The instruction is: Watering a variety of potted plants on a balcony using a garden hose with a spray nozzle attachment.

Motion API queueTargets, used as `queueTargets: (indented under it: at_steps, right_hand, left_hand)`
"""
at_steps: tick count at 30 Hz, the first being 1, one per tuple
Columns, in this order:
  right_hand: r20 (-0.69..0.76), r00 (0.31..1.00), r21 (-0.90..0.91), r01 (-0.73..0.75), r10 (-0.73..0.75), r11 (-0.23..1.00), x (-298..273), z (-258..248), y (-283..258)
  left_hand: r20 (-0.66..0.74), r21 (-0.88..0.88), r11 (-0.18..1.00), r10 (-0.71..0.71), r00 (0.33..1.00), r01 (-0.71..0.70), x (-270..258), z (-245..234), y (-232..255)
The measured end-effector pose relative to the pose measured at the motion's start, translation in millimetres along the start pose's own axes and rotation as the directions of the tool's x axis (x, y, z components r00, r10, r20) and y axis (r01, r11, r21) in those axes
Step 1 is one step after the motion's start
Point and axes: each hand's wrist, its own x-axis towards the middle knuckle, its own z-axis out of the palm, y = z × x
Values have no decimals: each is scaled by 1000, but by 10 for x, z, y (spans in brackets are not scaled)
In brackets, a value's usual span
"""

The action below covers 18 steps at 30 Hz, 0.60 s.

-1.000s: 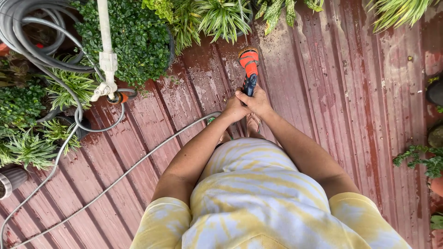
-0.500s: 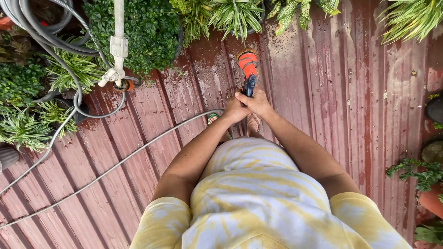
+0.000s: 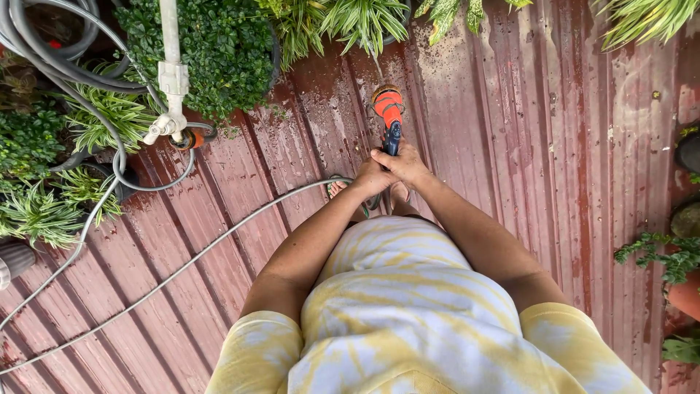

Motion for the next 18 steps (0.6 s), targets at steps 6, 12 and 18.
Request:
queueTargets:
  at_steps: [6,12,18]
  right_hand:
    - [-37,999,-3,-7,7,1000,19,-30,93]
    - [-70,998,2,-7,7,1000,-23,-76,34]
    - [-64,998,30,20,-18,999,16,-64,-1]
  left_hand:
    - [15,16,1000,13,1000,-13,41,56,-5]
    - [20,36,999,33,999,-34,73,63,-5]
    - [16,44,998,46,999,-46,108,43,-23]
